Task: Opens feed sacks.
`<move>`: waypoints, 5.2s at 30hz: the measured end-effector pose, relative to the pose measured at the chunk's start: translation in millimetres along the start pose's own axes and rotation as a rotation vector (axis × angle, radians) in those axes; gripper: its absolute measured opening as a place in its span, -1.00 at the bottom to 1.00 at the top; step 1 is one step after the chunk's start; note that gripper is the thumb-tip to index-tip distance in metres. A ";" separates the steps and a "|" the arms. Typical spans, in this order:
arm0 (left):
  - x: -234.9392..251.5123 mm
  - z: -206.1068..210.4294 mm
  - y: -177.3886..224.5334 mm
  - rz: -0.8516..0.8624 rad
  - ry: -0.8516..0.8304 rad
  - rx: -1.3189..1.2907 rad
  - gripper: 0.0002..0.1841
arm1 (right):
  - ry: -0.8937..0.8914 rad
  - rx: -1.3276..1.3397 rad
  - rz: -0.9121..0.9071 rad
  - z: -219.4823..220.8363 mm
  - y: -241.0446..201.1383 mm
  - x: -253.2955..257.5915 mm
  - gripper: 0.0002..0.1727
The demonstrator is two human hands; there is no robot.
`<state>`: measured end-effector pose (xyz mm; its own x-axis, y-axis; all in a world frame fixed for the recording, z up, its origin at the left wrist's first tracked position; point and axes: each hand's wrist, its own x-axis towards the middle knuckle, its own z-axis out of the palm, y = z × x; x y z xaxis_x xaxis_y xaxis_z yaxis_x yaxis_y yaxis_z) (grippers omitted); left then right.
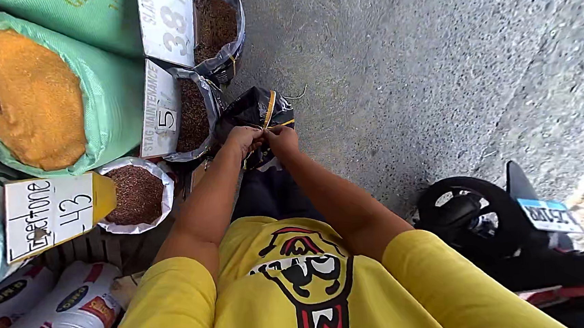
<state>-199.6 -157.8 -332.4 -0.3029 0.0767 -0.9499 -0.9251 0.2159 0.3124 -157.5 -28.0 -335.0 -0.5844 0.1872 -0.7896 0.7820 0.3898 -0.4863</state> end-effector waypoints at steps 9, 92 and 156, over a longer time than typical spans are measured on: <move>9.0 -2.1 -19.6 0.347 0.345 0.582 -0.80 | 0.052 -0.014 -0.122 16.1 26.9 4.9 -0.77; 49.4 -1.3 -92.3 1.320 0.684 0.532 -0.87 | -0.248 -0.431 -0.756 -7.1 10.1 57.8 -0.91; 37.3 -32.7 -53.4 0.628 -0.066 0.434 -0.86 | 0.365 -0.421 -0.909 36.6 65.0 30.9 -0.87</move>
<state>-169.0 -198.3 -384.7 -0.7154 0.3662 -0.5950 -0.4063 0.4747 0.7807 -116.8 -29.8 -404.7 -0.9951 -0.0985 -0.0014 -0.0770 0.7862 -0.6131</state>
